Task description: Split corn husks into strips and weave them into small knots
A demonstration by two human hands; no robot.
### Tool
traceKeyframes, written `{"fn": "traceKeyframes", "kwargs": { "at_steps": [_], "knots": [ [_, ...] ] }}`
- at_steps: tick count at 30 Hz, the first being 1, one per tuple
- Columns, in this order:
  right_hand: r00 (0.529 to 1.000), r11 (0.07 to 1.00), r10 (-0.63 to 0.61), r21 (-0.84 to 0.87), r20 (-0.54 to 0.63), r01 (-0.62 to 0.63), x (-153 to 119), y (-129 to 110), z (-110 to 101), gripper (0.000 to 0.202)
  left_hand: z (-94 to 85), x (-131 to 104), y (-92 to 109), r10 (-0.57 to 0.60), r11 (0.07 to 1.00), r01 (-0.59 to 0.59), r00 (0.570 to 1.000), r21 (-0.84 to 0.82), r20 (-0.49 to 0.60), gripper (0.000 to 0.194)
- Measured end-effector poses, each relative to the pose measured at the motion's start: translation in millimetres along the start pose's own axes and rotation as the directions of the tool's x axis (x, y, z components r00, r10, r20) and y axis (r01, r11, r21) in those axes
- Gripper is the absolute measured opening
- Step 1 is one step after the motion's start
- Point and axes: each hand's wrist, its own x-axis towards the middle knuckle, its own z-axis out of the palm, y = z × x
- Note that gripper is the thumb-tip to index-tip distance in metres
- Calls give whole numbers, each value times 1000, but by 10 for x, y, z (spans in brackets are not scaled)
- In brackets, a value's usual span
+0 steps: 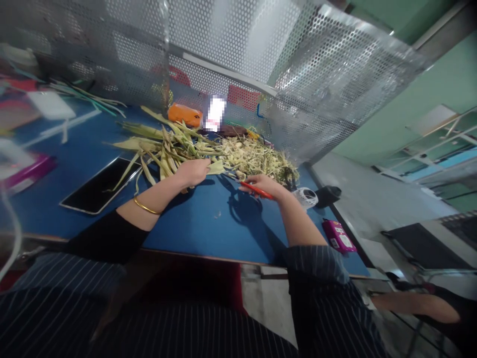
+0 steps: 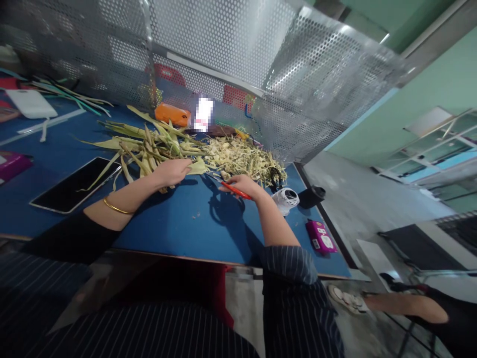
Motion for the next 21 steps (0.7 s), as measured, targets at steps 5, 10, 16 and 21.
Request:
{"fn": "traceKeyframes", "kwargs": {
  "at_steps": [5,10,16,21],
  "knots": [
    [985,998,48,43,-164,-41,299,50,-59,51,-66,-4,-93,-54,996,54,999,75,2,28],
    [959,996,71,68,-276,-54,294,156,-155,56,-137,6,-190,-128,988,131,991,79,-35,27],
    [995,1000,-11,29,100,8,-150,123,-198,53,-246,-33,-188,-132,991,132,988,-13,-81,20],
    [999,998,37,-44,-10,-38,-115,250,-187,53,-358,-104,-103,-100,995,103,972,1,-213,24]
  ]
}}
